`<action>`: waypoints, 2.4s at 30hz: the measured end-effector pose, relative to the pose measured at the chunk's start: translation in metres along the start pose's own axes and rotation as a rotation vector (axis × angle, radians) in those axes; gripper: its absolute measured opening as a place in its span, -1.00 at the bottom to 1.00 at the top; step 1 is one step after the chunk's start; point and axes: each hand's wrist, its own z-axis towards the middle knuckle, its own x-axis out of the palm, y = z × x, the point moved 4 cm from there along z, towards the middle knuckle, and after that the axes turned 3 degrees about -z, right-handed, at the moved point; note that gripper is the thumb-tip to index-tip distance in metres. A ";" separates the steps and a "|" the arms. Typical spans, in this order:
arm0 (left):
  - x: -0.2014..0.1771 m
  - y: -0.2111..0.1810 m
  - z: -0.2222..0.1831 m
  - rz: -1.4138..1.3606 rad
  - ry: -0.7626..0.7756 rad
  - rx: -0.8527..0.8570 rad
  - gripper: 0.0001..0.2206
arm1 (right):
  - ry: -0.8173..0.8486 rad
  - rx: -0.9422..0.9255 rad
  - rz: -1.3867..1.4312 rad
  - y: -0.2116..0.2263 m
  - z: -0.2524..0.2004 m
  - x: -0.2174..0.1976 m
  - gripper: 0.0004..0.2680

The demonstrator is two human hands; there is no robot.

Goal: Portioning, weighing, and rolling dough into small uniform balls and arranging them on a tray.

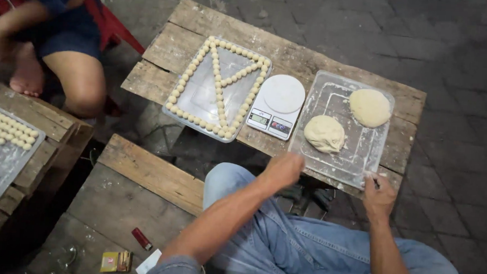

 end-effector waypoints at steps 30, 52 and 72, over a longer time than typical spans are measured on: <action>-0.031 -0.054 -0.042 -0.059 0.085 -0.103 -0.77 | -0.100 0.048 0.313 0.090 -0.031 -0.039 -0.81; -0.018 -0.051 0.108 0.024 -0.259 0.141 -0.73 | 0.078 -0.374 0.176 0.111 0.055 -0.003 -0.81; -0.002 -0.030 0.116 0.143 -0.230 -0.054 -0.52 | 0.130 -0.634 0.107 0.071 0.067 0.066 -0.59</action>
